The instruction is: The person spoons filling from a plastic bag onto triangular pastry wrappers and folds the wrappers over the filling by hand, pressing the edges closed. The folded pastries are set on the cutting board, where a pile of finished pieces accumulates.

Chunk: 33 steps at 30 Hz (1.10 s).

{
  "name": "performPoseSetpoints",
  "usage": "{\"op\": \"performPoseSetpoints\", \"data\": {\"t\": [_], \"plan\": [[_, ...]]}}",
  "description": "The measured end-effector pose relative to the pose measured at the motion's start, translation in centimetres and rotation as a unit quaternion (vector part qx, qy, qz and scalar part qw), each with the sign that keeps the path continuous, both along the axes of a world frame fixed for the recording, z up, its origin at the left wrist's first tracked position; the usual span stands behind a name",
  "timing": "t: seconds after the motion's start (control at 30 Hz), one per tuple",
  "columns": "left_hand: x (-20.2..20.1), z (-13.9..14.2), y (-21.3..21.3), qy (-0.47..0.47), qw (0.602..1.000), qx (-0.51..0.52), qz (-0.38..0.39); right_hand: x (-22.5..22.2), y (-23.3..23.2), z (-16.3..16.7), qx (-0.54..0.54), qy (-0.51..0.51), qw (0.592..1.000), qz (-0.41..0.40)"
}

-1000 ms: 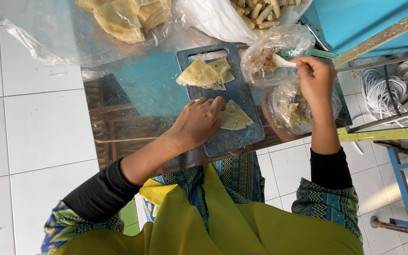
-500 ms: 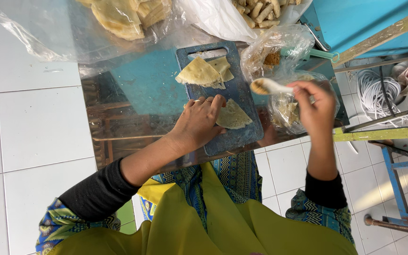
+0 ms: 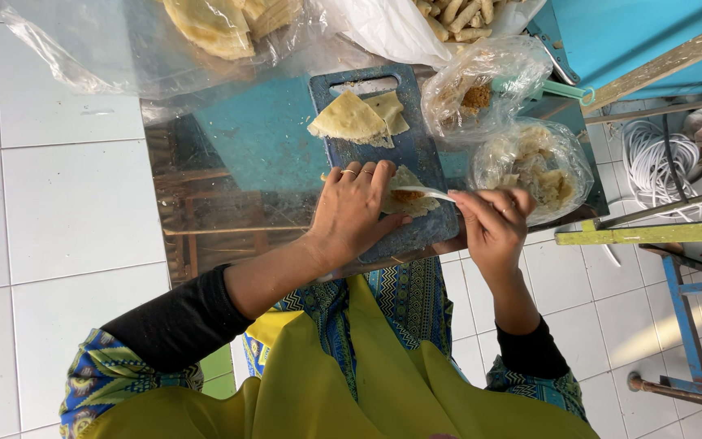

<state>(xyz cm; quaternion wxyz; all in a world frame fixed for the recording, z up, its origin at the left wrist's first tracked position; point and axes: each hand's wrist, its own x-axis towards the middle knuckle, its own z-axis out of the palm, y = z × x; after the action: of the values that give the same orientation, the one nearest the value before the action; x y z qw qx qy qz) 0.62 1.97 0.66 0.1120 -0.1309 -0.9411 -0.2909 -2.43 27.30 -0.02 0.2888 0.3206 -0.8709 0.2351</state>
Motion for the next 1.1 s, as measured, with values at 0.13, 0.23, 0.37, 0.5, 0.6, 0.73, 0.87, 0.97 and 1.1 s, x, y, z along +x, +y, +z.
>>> {"op": "performPoseSetpoints", "data": {"t": [0.13,0.23,0.37,0.5,0.6,0.73,0.87,0.97,1.1], "plan": [[0.0,-0.1,-0.1,0.005,1.0,-0.007,0.002,0.7,0.4,-1.0,0.018,0.072,0.997,0.002],[0.0,-0.1,-0.2,0.001,1.0,-0.008,-0.002,0.9,0.3,-1.5,-0.009,0.059,0.998,0.005],[-0.1,0.1,-0.4,-0.024,1.0,-0.013,-0.005,0.4,0.2,-1.4,-0.033,-0.027,0.999,-0.004],[0.0,0.3,-0.8,-0.049,0.999,-0.017,-0.012,-0.1,-0.1,-0.6,-0.054,-0.084,0.995,0.002],[0.0,0.3,-0.8,-0.054,0.998,-0.02,-0.011,-0.1,-0.5,0.3,-0.059,-0.083,0.995,0.009],[0.0,0.3,-0.7,-0.049,0.999,-0.013,-0.009,0.3,-0.6,1.2,-0.116,-0.136,0.984,0.004],[-0.1,0.4,-0.6,-0.069,0.997,-0.019,-0.009,0.4,-0.6,0.6,-0.059,-0.12,0.991,0.01],[-0.1,0.4,-0.5,-0.069,0.997,-0.018,-0.007,-0.4,0.2,-0.2,-0.095,-0.116,0.988,0.02],[-0.1,0.4,-0.5,-0.062,0.998,-0.018,0.001,-3.0,2.7,0.6,-0.225,-0.161,0.959,-0.061]]}}
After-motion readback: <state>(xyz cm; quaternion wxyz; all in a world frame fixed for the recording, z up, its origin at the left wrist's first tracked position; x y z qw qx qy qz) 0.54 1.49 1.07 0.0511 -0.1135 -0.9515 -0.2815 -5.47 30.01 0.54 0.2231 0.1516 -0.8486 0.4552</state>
